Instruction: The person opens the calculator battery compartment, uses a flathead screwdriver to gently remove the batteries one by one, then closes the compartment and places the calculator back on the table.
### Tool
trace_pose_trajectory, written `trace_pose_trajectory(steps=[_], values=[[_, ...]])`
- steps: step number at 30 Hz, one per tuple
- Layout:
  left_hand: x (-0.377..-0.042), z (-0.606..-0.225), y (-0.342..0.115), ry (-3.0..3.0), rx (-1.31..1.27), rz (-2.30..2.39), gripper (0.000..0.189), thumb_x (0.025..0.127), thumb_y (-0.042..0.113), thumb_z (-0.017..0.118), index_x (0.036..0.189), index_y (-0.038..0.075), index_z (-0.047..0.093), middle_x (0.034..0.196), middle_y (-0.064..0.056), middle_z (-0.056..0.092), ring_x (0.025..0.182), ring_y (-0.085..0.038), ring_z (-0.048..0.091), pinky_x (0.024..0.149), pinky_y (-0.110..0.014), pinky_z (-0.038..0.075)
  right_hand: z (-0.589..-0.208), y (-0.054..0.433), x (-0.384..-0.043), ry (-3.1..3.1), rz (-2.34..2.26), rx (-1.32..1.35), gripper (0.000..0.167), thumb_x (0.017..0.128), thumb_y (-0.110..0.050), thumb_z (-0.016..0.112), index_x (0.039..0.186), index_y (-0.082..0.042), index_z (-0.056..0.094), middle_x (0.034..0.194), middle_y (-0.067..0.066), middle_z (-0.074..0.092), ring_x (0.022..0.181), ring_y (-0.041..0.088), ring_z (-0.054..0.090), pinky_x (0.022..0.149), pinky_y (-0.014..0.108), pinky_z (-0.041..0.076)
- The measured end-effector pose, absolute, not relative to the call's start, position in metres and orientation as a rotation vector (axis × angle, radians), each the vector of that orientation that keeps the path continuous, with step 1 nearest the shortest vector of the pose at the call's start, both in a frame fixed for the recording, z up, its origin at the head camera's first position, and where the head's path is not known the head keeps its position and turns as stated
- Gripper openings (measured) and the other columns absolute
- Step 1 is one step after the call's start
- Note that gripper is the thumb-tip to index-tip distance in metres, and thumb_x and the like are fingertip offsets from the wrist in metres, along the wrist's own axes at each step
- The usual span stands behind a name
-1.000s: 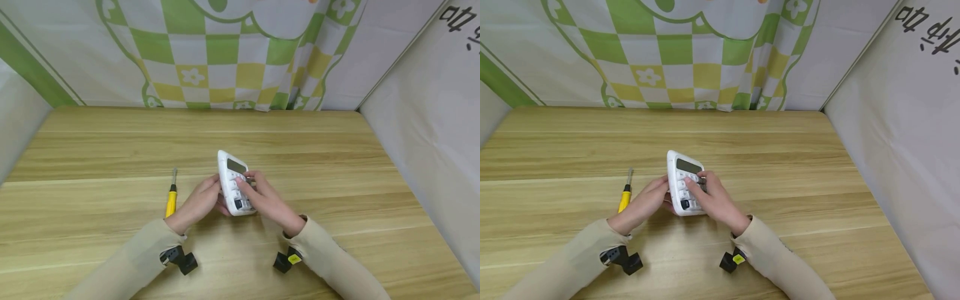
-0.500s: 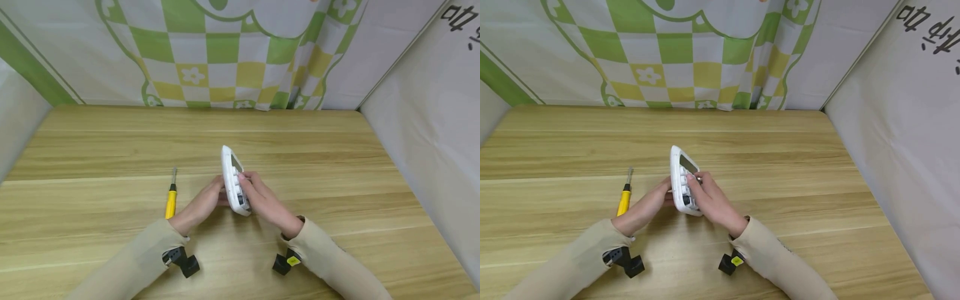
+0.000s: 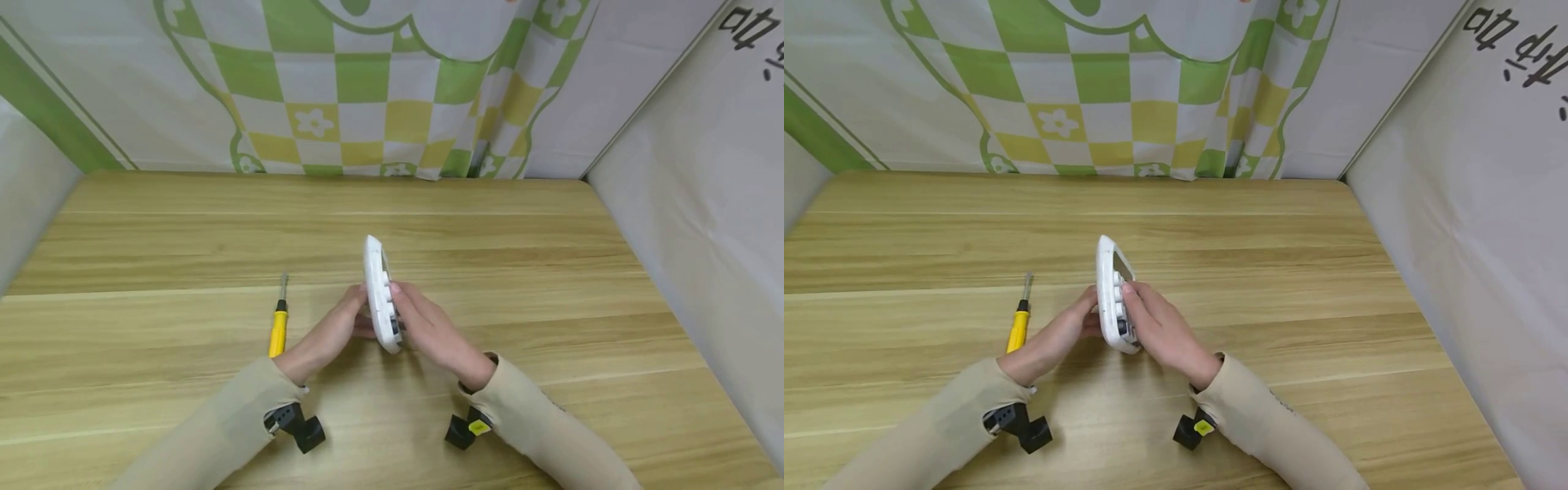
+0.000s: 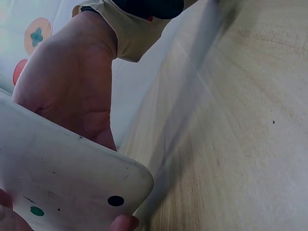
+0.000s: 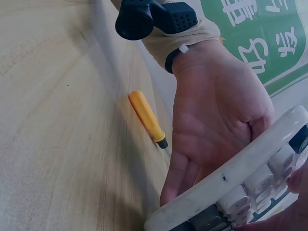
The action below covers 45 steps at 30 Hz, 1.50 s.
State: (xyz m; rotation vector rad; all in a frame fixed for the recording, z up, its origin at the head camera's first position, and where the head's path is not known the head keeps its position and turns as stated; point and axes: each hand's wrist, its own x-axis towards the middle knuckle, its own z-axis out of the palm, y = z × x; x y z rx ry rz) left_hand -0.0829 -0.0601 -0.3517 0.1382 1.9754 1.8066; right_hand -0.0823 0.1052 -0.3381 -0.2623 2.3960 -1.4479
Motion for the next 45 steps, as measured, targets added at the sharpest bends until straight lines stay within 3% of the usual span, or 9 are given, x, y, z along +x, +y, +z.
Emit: trace_pose_trajectory(steps=[5, 10, 19, 27, 36, 45], values=[[-0.082, -0.352, -0.061, 1.985, 0.175, 1.814, 0.053, 0.105, 0.031, 0.013, 0.144, -0.003, 0.026, 0.139, -0.023, 0.037, 0.115, -0.037, 0.053, 0.096, -0.045, 0.048, -0.336, 0.105, -0.082, 2.419, -1.443, -0.27, 0.053, 0.104, -0.041, 0.029, 0.14, -0.005, 0.047, 0.135, 0.016, 0.055, 0.124, 0.031, 0.052, 0.104, 0.048, 0.041], [-0.081, -0.352, -0.059, 1.998, 0.177, 1.785, 0.056, 0.105, 0.037, 0.01, 0.146, 0.0, 0.018, 0.138, -0.022, 0.038, 0.108, -0.032, 0.053, 0.097, -0.046, 0.045, -0.332, 0.106, -0.08, 2.498, -1.414, -0.302, 0.049, 0.105, -0.034, 0.028, 0.132, -0.004, 0.056, 0.13, 0.017, 0.057, 0.121, 0.031, 0.052, 0.102, 0.05, 0.041], [-0.08, -0.349, -0.06, 2.013, 0.132, 1.743, 0.058, 0.103, 0.046, 0.009, 0.145, 0.006, 0.015, 0.121, -0.019, 0.043, 0.107, -0.027, 0.049, 0.101, -0.042, 0.036, -0.327, 0.107, -0.08, 2.512, -1.412, -0.382, 0.046, 0.105, -0.029, 0.027, 0.132, -0.006, 0.056, 0.125, 0.016, 0.057, 0.114, 0.026, 0.052, 0.096, 0.047, 0.043], [-0.078, -0.349, -0.06, 1.94, 0.099, 1.815, 0.059, 0.103, 0.048, 0.013, 0.145, 0.007, 0.013, 0.137, -0.021, 0.033, 0.122, -0.035, 0.042, 0.107, -0.051, 0.032, -0.323, 0.107, -0.079, 2.386, -1.546, -0.408, 0.045, 0.106, -0.023, 0.028, 0.133, 0.003, 0.053, 0.132, 0.018, 0.052, 0.121, 0.028, 0.05, 0.099, 0.044, 0.047], [-0.08, -0.35, -0.06, 1.942, 0.03, 1.814, 0.061, 0.102, 0.048, 0.021, 0.146, 0.007, 0.013, 0.135, -0.02, 0.036, 0.11, -0.029, 0.048, 0.093, -0.041, 0.045, -0.32, 0.107, -0.081, 2.481, -1.616, -0.327, 0.037, 0.103, -0.022, 0.039, 0.129, -0.003, 0.056, 0.126, 0.013, 0.061, 0.112, 0.026, 0.059, 0.099, 0.045, 0.046], [-0.083, -0.349, -0.067, 1.999, -0.014, 1.74, 0.076, 0.098, 0.055, 0.032, 0.149, 0.003, 0.012, 0.149, -0.023, 0.028, 0.122, -0.037, 0.048, 0.096, -0.044, 0.047, -0.32, 0.11, -0.08, 2.472, -1.697, -0.337, 0.036, 0.102, -0.013, 0.038, 0.133, -0.001, 0.052, 0.128, 0.014, 0.06, 0.114, 0.024, 0.058, 0.097, 0.042, 0.048]])
